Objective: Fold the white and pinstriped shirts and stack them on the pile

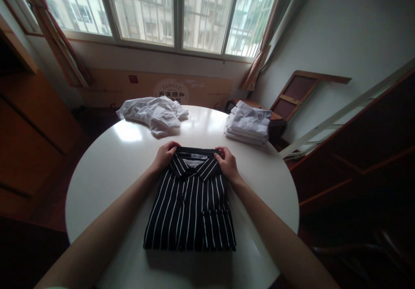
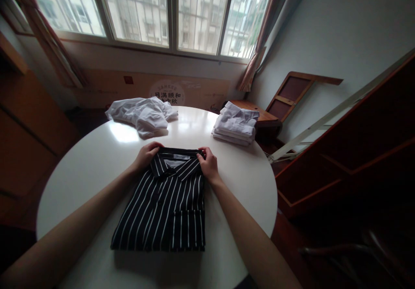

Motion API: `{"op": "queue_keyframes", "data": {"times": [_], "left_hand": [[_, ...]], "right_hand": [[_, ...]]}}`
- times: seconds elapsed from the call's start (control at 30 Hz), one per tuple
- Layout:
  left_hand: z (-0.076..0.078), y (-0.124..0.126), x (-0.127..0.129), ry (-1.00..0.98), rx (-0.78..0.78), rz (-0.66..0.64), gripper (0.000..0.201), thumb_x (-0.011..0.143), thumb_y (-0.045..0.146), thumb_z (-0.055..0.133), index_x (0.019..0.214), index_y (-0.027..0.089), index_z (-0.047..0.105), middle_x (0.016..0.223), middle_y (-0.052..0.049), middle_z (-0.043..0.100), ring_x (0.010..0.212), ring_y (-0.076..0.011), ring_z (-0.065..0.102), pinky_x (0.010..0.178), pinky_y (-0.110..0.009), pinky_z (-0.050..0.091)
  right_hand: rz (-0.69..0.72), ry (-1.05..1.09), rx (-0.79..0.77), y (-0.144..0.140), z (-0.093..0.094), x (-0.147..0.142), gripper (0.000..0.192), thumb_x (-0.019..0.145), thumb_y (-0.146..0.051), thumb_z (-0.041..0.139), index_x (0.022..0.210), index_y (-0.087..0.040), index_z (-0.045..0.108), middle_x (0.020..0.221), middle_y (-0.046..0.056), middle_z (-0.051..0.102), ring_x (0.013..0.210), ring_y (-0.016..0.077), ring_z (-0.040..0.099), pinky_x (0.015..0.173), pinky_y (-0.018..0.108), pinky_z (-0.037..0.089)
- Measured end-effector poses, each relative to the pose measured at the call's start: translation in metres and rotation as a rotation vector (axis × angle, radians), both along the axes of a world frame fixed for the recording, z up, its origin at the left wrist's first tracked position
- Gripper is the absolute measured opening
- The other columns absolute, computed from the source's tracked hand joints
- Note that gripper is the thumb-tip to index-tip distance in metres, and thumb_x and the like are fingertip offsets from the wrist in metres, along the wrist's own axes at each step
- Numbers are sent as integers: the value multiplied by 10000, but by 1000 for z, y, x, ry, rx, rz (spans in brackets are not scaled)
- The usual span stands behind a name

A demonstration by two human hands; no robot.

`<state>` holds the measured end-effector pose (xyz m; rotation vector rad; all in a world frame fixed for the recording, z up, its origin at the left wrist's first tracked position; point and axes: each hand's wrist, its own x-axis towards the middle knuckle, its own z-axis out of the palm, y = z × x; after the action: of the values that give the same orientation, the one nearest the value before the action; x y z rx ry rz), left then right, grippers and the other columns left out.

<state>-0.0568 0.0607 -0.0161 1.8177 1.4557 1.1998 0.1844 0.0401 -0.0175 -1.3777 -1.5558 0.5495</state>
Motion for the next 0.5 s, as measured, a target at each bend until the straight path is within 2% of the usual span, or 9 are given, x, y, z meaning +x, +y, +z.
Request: {"op": "queue_keyframes", "data": {"times": [0.4, 0.5], "left_hand": [[0, -2, 2, 74, 29, -17, 232, 710, 179, 402, 801, 183, 616, 855, -36, 646, 832, -182, 581, 804, -314, 438], [-2, -1, 3, 93, 59, -26, 241, 701, 150, 402, 806, 183, 617, 875, -44, 639, 852, -179, 576, 819, -316, 436]], "right_hand": [[-2, -57, -39, 1, -1, 1, 236, 702, -278, 532, 916, -183, 560, 829, 57, 613, 789, 194, 565, 757, 355, 440], [-12, -91, 16, 1, -1, 1, 246, 696, -261, 550, 923, -165, 554, 859, 74, 598, 794, 195, 558, 745, 359, 447]]}}
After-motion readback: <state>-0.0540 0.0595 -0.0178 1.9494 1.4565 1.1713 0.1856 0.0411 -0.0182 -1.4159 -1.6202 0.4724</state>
